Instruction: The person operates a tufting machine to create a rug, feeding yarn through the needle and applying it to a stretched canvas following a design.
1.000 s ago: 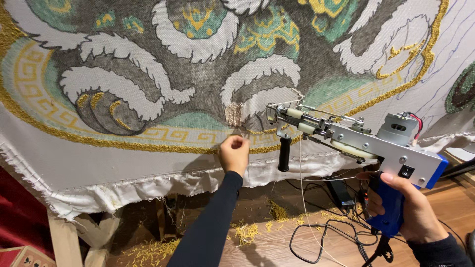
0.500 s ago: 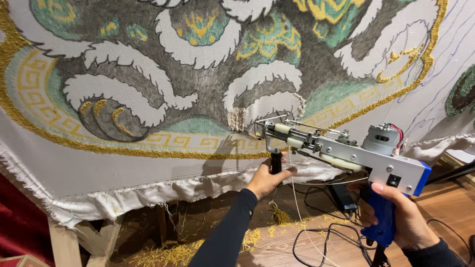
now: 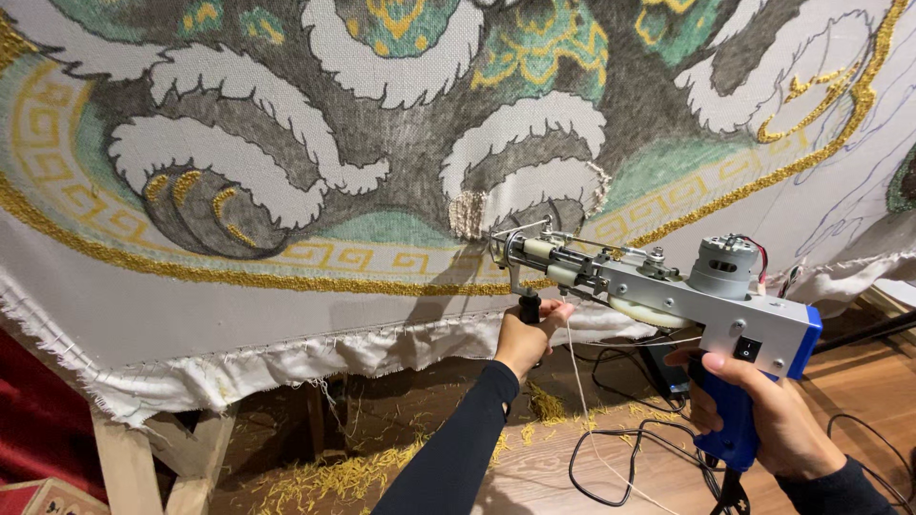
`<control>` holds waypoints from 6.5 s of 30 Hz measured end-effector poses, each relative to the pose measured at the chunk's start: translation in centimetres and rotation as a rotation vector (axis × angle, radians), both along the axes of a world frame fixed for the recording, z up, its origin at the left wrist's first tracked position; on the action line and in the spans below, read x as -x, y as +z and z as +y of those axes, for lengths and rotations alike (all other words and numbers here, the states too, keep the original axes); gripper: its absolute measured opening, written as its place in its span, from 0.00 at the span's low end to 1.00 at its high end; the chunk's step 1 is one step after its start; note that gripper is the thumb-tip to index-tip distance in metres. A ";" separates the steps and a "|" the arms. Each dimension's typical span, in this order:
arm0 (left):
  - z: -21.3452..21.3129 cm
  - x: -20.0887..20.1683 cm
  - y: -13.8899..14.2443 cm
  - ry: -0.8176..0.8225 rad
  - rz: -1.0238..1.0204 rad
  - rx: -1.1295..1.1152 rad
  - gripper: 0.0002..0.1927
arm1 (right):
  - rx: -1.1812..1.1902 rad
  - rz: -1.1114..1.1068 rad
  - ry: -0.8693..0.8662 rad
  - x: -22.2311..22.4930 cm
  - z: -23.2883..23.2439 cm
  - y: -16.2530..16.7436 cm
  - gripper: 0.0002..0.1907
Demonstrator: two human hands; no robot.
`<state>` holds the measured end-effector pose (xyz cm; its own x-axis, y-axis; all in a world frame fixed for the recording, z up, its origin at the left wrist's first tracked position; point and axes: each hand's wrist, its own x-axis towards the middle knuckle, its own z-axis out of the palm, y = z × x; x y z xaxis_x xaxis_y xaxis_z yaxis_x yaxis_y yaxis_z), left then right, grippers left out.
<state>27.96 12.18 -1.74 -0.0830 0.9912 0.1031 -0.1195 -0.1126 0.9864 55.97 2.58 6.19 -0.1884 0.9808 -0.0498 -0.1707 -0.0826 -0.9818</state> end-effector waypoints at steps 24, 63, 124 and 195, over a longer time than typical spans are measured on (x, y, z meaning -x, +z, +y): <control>0.4 2.5 -1.1 -0.035 0.033 0.049 0.10 | 0.020 -0.004 0.004 2.8 0.4 -0.7 0.18; 0.9 5.5 -0.1 -0.126 0.006 0.088 0.16 | 0.183 0.048 -0.034 5.7 0.1 -2.0 0.23; -2.2 20.7 11.0 0.467 1.448 -0.068 0.14 | -0.205 -0.165 -0.228 20.1 -5.7 -4.9 0.11; -1.3 21.9 15.6 0.469 1.348 -0.069 0.15 | -0.212 0.078 -0.283 24.5 -5.2 -0.3 0.12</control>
<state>6.08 10.85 13.88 -0.1971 0.8898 0.4116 0.9497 0.0692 0.3053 31.48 -2.60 5.87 0.0967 0.9817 0.1642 -0.2325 0.1827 -0.9553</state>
